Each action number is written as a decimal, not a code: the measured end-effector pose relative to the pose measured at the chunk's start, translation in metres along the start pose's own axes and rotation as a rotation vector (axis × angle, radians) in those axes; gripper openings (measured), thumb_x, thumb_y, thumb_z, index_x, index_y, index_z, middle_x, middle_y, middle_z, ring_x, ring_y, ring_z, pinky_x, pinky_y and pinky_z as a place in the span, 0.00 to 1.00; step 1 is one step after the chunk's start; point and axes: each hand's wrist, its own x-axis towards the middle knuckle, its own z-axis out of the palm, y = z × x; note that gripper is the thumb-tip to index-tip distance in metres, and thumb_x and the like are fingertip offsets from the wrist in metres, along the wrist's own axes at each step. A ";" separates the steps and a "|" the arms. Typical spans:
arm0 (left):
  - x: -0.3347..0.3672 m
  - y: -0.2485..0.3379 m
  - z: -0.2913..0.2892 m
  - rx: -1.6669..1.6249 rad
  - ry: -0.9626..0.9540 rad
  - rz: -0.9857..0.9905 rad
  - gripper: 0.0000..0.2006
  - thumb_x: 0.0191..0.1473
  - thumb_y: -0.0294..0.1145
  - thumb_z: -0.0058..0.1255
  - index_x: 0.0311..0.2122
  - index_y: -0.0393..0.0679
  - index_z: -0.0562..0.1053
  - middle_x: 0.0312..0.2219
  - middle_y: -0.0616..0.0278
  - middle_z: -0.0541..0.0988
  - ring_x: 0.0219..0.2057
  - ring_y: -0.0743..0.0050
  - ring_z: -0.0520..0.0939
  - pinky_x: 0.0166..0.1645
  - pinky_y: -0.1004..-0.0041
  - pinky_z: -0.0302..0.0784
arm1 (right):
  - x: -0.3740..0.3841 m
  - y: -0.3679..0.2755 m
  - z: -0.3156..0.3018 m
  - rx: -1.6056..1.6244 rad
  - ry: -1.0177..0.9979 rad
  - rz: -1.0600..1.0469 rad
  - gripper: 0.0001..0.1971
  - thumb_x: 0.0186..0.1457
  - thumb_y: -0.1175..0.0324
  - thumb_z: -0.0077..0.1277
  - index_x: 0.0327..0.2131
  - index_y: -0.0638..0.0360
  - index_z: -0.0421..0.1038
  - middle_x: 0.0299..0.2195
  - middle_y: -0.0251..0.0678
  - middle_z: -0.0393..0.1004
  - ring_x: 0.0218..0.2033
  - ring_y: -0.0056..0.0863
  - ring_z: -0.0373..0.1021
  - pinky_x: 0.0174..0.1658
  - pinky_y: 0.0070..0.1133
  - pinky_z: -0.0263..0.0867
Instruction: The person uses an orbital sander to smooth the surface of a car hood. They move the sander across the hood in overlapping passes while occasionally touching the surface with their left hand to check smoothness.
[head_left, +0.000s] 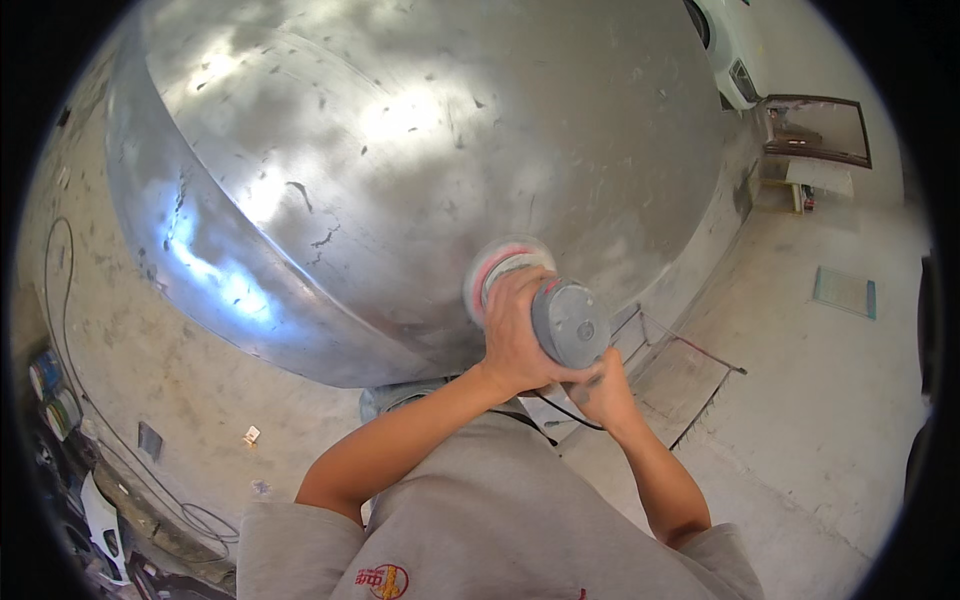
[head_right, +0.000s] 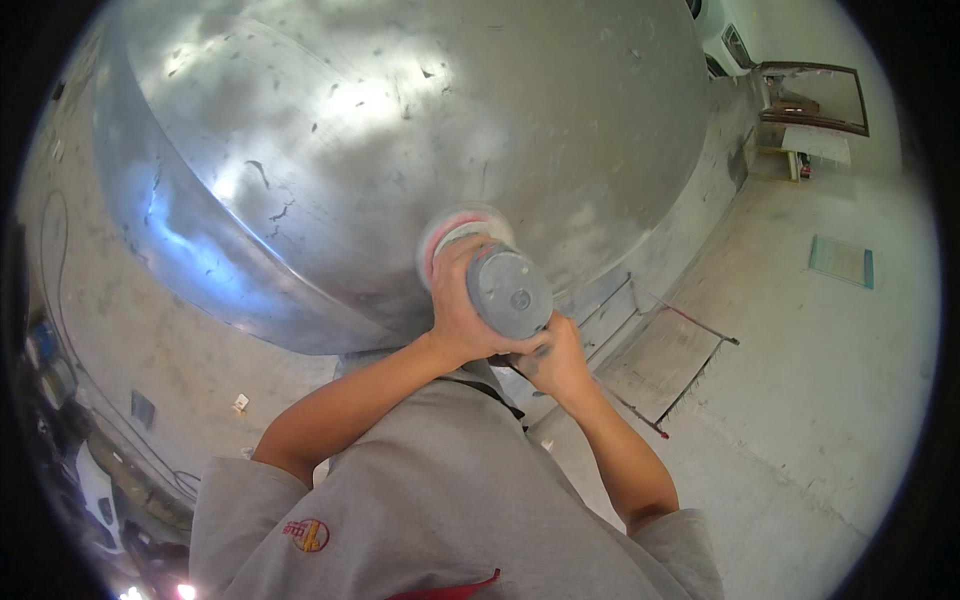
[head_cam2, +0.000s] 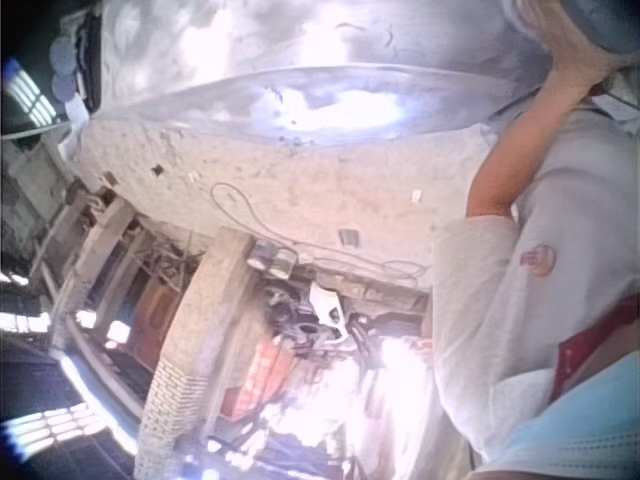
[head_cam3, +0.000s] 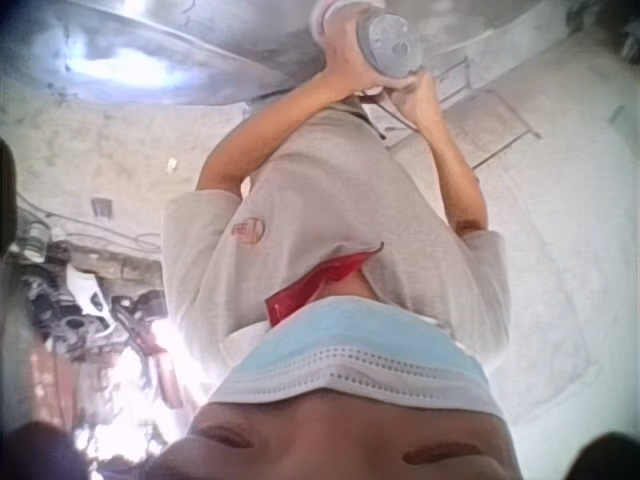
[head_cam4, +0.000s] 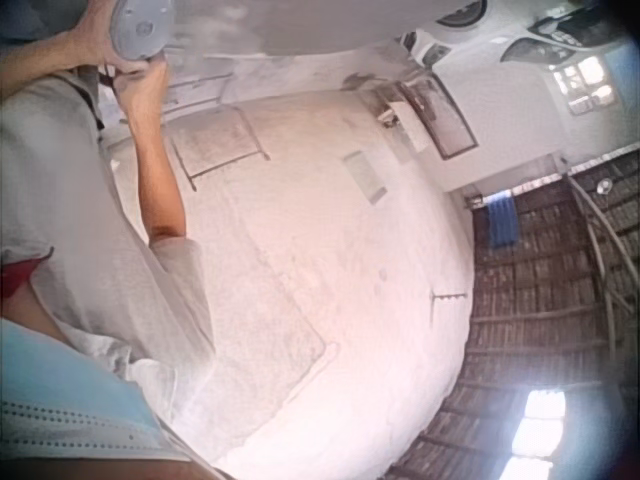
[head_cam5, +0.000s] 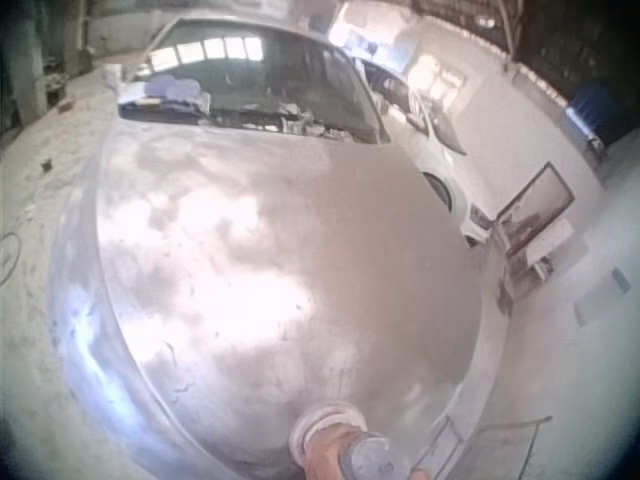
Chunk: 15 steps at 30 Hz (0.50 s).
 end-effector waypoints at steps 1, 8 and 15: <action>-0.007 -0.003 -0.001 -0.001 -0.014 0.005 0.58 0.25 0.61 0.81 0.59 0.33 0.66 0.54 0.40 0.73 0.55 0.38 0.75 0.61 0.45 0.68 | -0.005 0.002 0.002 0.012 0.037 -0.010 0.13 0.40 0.85 0.58 0.35 0.73 0.79 0.30 0.46 0.85 0.36 0.28 0.82 0.41 0.25 0.75; -0.010 -0.008 0.006 0.041 -0.092 -0.034 0.63 0.21 0.59 0.83 0.62 0.36 0.64 0.55 0.45 0.73 0.58 0.40 0.74 0.63 0.47 0.67 | -0.008 0.027 0.005 0.051 -0.035 0.010 0.22 0.39 0.83 0.60 0.43 0.75 0.75 0.29 0.49 0.84 0.35 0.38 0.84 0.40 0.26 0.75; -0.015 -0.003 -0.003 0.093 -0.117 -0.028 0.60 0.23 0.60 0.82 0.61 0.36 0.65 0.54 0.46 0.74 0.56 0.38 0.75 0.61 0.46 0.67 | -0.013 0.034 0.013 0.067 0.002 -0.036 0.18 0.41 0.80 0.57 0.41 0.74 0.74 0.26 0.48 0.82 0.32 0.43 0.83 0.39 0.29 0.76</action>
